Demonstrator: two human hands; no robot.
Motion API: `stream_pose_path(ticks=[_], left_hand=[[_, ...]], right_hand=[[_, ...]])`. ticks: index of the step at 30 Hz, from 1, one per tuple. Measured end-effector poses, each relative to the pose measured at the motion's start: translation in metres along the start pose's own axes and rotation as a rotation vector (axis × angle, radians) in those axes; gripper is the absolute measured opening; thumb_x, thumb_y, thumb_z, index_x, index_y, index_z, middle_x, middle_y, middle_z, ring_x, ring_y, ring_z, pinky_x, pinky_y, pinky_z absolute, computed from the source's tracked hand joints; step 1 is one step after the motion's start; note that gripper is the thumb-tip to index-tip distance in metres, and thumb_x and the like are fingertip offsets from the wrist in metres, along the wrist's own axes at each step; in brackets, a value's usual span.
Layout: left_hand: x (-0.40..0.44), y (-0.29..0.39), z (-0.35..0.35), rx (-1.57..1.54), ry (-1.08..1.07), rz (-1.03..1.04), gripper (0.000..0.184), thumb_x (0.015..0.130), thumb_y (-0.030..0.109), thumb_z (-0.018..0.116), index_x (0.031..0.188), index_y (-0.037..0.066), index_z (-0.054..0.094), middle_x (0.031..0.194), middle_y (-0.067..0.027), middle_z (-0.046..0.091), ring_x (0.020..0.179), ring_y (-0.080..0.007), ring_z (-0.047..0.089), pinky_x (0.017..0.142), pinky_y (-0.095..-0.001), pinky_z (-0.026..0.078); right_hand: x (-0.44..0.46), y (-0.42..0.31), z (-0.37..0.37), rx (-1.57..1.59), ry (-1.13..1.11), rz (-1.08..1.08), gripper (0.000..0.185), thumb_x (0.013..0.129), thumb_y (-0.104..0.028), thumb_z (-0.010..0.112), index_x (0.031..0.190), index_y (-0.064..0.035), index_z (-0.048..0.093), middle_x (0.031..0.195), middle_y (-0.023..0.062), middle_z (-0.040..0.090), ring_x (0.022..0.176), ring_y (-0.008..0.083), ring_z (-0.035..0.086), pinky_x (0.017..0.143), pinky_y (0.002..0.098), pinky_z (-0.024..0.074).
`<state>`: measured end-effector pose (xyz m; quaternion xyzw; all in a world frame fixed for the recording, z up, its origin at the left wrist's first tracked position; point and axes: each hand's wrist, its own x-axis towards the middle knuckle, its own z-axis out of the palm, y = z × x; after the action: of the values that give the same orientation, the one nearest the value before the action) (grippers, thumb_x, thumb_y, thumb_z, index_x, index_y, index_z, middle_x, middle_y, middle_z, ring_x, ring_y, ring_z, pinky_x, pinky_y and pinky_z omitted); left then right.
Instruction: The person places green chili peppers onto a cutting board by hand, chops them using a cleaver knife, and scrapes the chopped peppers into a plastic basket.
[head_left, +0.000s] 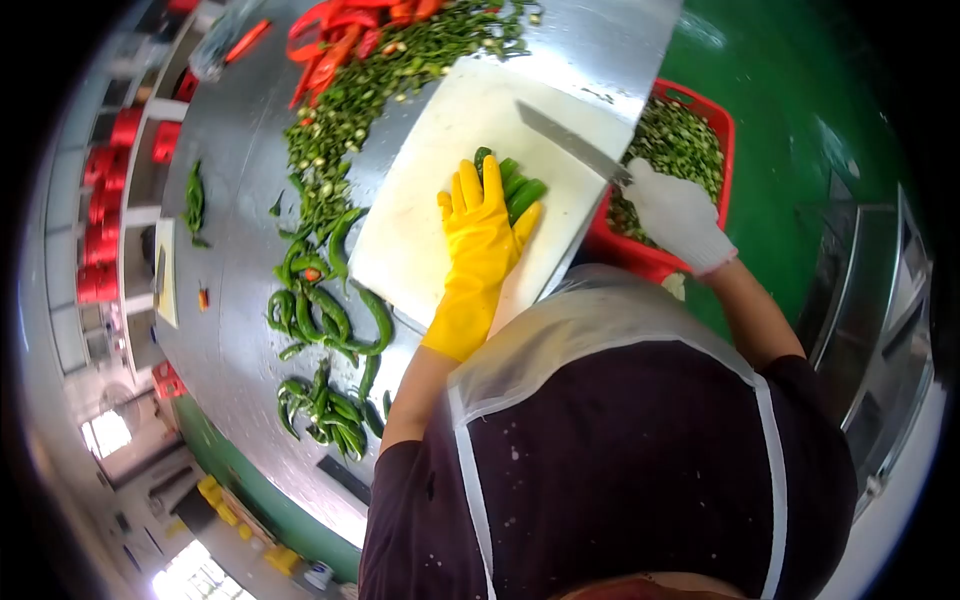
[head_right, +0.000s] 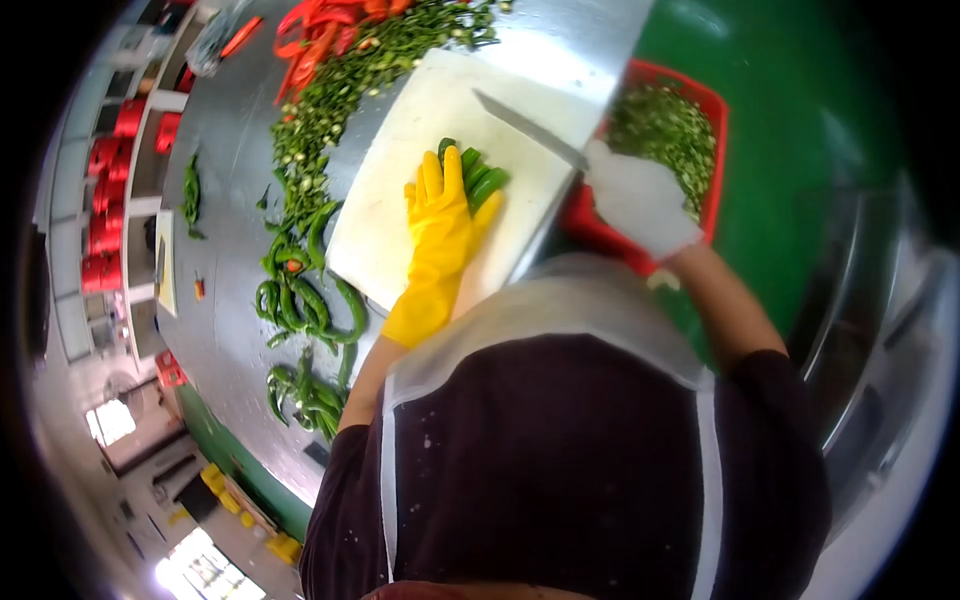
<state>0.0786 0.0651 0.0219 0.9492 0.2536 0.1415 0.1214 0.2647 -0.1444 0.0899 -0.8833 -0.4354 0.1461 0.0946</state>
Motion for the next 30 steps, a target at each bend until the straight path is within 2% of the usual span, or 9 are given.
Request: stream_pose_path(ticks=[3, 5, 7, 10, 13, 14, 18, 28, 30], left_hand=[[0.010, 0.008, 0.016, -0.004, 0.005, 0.106, 0.077, 0.099, 0.045, 0.067, 0.158, 0.002, 0.045, 0.160, -0.0333, 0.041, 0.141, -0.0534, 0.043, 0.118, -0.0694, 0.031], [0.013, 0.012, 0.010, -0.059, -0.011, 0.104, 0.066, 0.100, 0.039, 0.067, 0.153, 0.001, 0.052, 0.158, -0.0326, 0.044, 0.138, -0.0528, 0.045, 0.117, -0.0654, 0.034], [0.012, 0.009, 0.010, -0.081, 0.003, 0.120, 0.059, 0.100, 0.033, 0.067, 0.148, 0.001, 0.057, 0.156, -0.0316, 0.046, 0.135, -0.0522, 0.048, 0.116, -0.0613, 0.037], [0.008, 0.007, 0.014, -0.097, 0.058, 0.125, 0.048, 0.099, 0.023, 0.070, 0.140, 0.001, 0.064, 0.150, -0.0294, 0.054, 0.131, -0.0503, 0.053, 0.115, -0.0540, 0.042], [0.007, 0.004, 0.020, -0.240, 0.106, 0.099, 0.042, 0.099, 0.022, 0.072, 0.134, 0.000, 0.069, 0.147, -0.0279, 0.058, 0.131, -0.0484, 0.055, 0.116, -0.0518, 0.043], [0.008, 0.005, 0.019, -0.251, 0.130, 0.124, 0.034, 0.100, 0.014, 0.071, 0.127, -0.007, 0.071, 0.139, -0.0309, 0.063, 0.123, -0.0465, 0.063, 0.112, -0.0463, 0.049], [0.007, -0.001, 0.031, -0.402, 0.135, 0.179, 0.038, 0.095, 0.011, 0.077, 0.130, -0.003, 0.071, 0.133, -0.0298, 0.065, 0.120, -0.0465, 0.064, 0.108, -0.0480, 0.052], [0.007, 0.007, 0.027, -0.298, 0.096, 0.194, 0.035, 0.095, 0.008, 0.076, 0.127, -0.004, 0.071, 0.132, -0.0295, 0.066, 0.118, -0.0457, 0.065, 0.108, -0.0482, 0.052], [0.009, 0.007, 0.029, -0.376, 0.078, 0.181, 0.032, 0.097, 0.006, 0.074, 0.127, -0.004, 0.071, 0.130, -0.0277, 0.067, 0.118, -0.0418, 0.066, 0.105, -0.0459, 0.054]], right_hand=[[-0.004, -0.017, 0.008, -0.090, 0.057, -0.076, 0.018, 0.099, -0.018, 0.057, 0.114, -0.0081, 0.057, 0.081, 0.0157, 0.073, 0.072, 0.0362, 0.074, 0.064, 0.0543, 0.0550], [-0.014, -0.028, 0.013, -0.136, 0.022, -0.218, 0.020, 0.097, -0.016, 0.053, 0.115, -0.0095, 0.059, 0.082, 0.0124, 0.073, 0.070, 0.0357, 0.073, 0.057, 0.0510, 0.0553], [-0.014, -0.018, 0.012, -0.053, -0.029, -0.161, 0.017, 0.100, -0.018, 0.055, 0.113, -0.0081, 0.057, 0.085, 0.0162, 0.071, 0.073, 0.0358, 0.074, 0.056, 0.0494, 0.0559], [-0.017, -0.015, -0.013, 0.358, -0.214, 0.192, 0.021, 0.104, -0.023, 0.058, 0.117, -0.0071, 0.057, 0.081, 0.0136, 0.068, 0.067, 0.0274, 0.071, 0.054, 0.0438, 0.0570], [-0.028, 0.002, 0.021, 1.172, -0.175, 0.464, 0.036, 0.104, -0.029, 0.060, 0.130, -0.0032, 0.058, 0.097, 0.0117, 0.071, 0.072, 0.0215, 0.068, 0.061, 0.0404, 0.0585], [-0.032, 0.008, 0.033, 1.292, -0.222, 0.486, 0.045, 0.103, -0.031, 0.065, 0.136, -0.0025, 0.056, 0.098, 0.0056, 0.066, 0.069, 0.0127, 0.060, 0.059, 0.0329, 0.0590], [-0.050, 0.003, 0.075, 1.650, -0.269, 0.594, 0.042, 0.102, -0.025, 0.068, 0.136, -0.0043, 0.056, 0.092, 0.0051, 0.063, 0.069, 0.0128, 0.060, 0.054, 0.0327, 0.0611], [-0.062, 0.002, 0.113, 1.815, -0.355, 0.664, 0.040, 0.103, -0.027, 0.068, 0.135, -0.0062, 0.055, 0.092, 0.0023, 0.060, 0.070, 0.0116, 0.058, 0.056, 0.0322, 0.0606], [-0.061, -0.005, 0.110, 1.812, -0.317, 0.663, 0.033, 0.105, -0.027, 0.066, 0.130, -0.0082, 0.054, 0.080, 0.0004, 0.056, 0.059, 0.0101, 0.052, 0.056, 0.0329, 0.0603]])
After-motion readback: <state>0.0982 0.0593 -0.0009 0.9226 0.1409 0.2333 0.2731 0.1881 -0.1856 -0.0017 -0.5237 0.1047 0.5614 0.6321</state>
